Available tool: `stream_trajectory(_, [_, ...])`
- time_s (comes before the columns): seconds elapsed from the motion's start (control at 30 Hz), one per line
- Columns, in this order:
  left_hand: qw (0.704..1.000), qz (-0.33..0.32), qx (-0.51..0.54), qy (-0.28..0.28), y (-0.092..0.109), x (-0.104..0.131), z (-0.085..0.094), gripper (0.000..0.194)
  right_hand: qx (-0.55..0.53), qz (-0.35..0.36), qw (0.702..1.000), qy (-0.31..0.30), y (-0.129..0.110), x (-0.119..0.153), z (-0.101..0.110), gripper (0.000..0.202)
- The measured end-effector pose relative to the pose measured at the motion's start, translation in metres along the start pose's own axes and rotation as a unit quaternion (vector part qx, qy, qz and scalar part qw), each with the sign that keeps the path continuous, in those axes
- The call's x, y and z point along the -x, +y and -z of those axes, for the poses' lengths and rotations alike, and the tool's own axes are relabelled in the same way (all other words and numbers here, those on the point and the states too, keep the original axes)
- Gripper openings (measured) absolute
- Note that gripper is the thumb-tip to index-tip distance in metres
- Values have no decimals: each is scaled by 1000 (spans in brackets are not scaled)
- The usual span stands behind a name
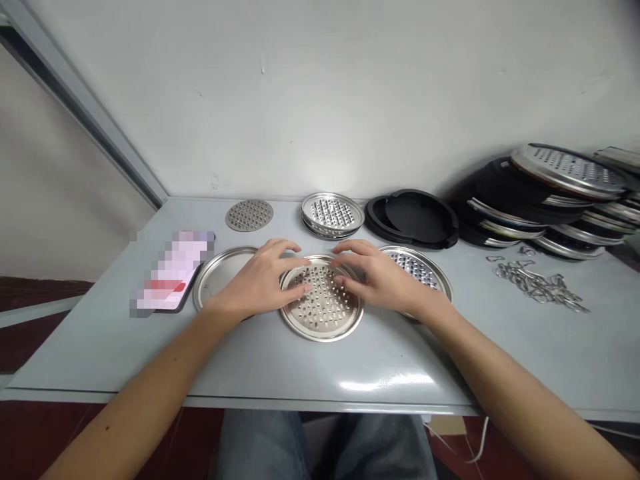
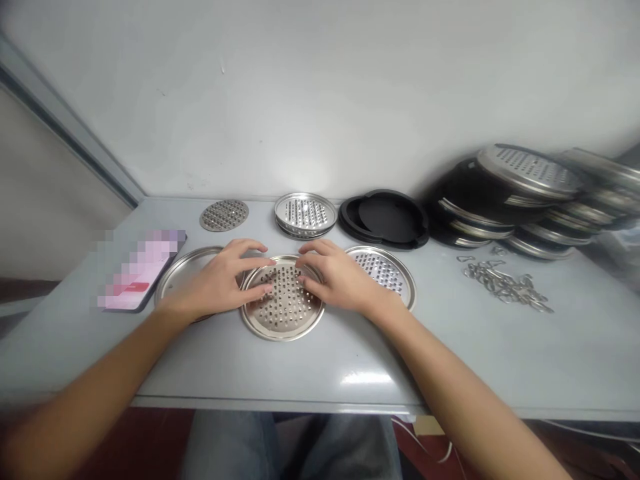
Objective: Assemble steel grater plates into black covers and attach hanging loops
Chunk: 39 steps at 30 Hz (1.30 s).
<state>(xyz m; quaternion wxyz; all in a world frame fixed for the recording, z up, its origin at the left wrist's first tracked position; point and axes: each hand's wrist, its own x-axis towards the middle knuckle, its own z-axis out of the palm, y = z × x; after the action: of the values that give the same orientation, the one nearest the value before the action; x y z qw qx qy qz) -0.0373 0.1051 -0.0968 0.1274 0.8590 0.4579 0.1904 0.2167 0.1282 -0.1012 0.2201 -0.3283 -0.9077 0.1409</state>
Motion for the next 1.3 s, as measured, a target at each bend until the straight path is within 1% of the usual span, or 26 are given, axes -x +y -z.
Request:
stream_trajectory(0.1, [999,-32,0,-24,-1,0,1,40,15,-1,999,-29,1,2,2,26])
stream_trajectory(0.23, [998,-43,-6,-40,-1,0,0,39,30,0,998,-55,-1,2,3,30])
stream_trajectory(0.43, [998,-38,-2,-46,1,1,1,41,30,12,999,-44,-1,4,3,36])
stream_trajectory(0.57, [998,-35,6,-60,-1,1,1,43,32,14,998,-49,-1,5,2,33])
stream_trajectory(0.73, [997,-34,6,-62,-1,1,3,44,36,9,999,-40,1,5,7,39])
stream_trajectory(0.87, [998,-24,25,-54,1,-1,3,59,34,-16,999,-15,8,11,15,40])
stream_trajectory(0.93, [998,-16,37,-43,2,-3,2,62,37,-30,999,-6,12,15,17,41])
stream_trajectory(1.0, [999,-13,39,-32,2,-5,0,62,39,-30,999,-6,14,17,16,43])
stream_trajectory(1.13, [1000,-6,23,-14,1,-4,-2,60,38,-13,999,-28,13,17,11,43])
stream_trajectory(1.3, [1000,-6,5,-30,-1,0,4,51,37,0,999,-32,10,16,9,35])
